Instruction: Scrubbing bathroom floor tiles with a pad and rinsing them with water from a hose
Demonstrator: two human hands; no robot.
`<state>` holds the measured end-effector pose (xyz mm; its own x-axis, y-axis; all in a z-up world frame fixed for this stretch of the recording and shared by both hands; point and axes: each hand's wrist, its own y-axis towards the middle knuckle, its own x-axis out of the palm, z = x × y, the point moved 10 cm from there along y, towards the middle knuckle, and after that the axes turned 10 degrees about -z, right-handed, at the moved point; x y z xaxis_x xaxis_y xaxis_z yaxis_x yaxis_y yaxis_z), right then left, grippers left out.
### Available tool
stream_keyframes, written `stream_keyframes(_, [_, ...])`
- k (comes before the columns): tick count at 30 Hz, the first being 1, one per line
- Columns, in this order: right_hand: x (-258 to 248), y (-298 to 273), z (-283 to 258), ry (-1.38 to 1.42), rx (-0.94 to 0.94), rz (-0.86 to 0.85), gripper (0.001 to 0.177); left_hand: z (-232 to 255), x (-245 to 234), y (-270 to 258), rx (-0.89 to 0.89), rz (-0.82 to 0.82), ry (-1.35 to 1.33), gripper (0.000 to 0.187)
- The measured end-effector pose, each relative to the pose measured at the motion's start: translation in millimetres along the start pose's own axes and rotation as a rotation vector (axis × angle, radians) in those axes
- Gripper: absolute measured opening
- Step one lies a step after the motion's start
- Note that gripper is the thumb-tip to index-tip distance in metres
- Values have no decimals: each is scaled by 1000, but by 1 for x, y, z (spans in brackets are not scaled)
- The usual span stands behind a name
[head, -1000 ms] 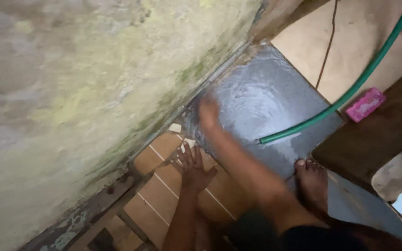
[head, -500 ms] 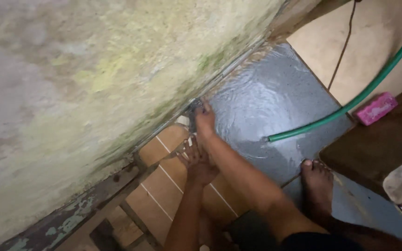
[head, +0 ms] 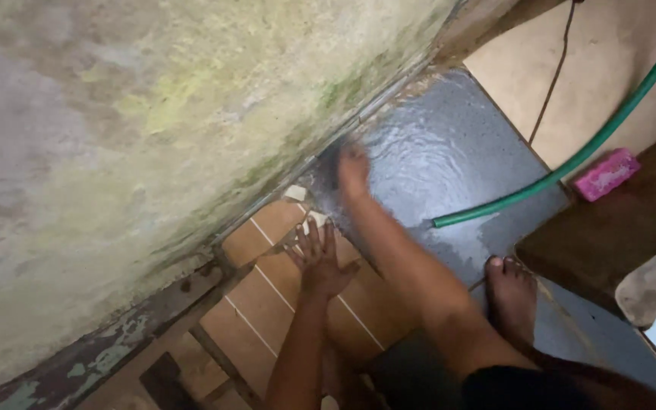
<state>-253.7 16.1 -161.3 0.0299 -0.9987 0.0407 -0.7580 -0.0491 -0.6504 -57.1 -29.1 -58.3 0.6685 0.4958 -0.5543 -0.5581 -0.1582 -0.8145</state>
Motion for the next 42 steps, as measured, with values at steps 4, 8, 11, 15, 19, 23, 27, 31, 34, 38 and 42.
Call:
stream_keyframes(4, [-21, 77, -19, -194, -297, 119, 40, -2, 1, -5, -19, -58, -26, 115])
stream_keyframes(8, [40, -6, 31, -127, -38, -32, 33, 1, -10, -9, -18, 23, -26, 110])
stream_keyframes(11, [13, 178, 190, 123, 8, -6, 36, -4, 4, 1, -39, -61, -18, 115])
stream_keyframes(15, [-55, 246, 3, -1511, -352, 100, 25, -5, 6, 5, -44, -67, -14, 117])
stream_keyframes(19, [-107, 179, -97, -266, -149, 242, 44, -4, 4, 0, -35, -25, 23, 117])
stream_keyframes(23, [-48, 177, 36, -76, -10, 76, 42, -4, 4, 6, 60, 90, -94, 120])
stream_keyframes(27, [-6, 30, -32, -42, -144, -22, 27, -5, 11, 9, -39, -10, 23, 119])
stream_keyframes(31, [-54, 92, -87, -133, -200, 32, 43, -6, 13, 16, 9, 109, 60, 120])
stream_keyframes(34, [-103, 175, -96, -318, -193, 198, 42, -6, 13, 12, -5, 84, 76, 121])
stream_keyframes(38, [-43, 150, -64, -1120, -509, 281, 23, -5, 11, 9, -20, 89, 67, 122])
stream_keyframes(42, [-9, 56, -23, -228, -264, 9, 32, -8, 7, 18, -42, 35, 22, 121])
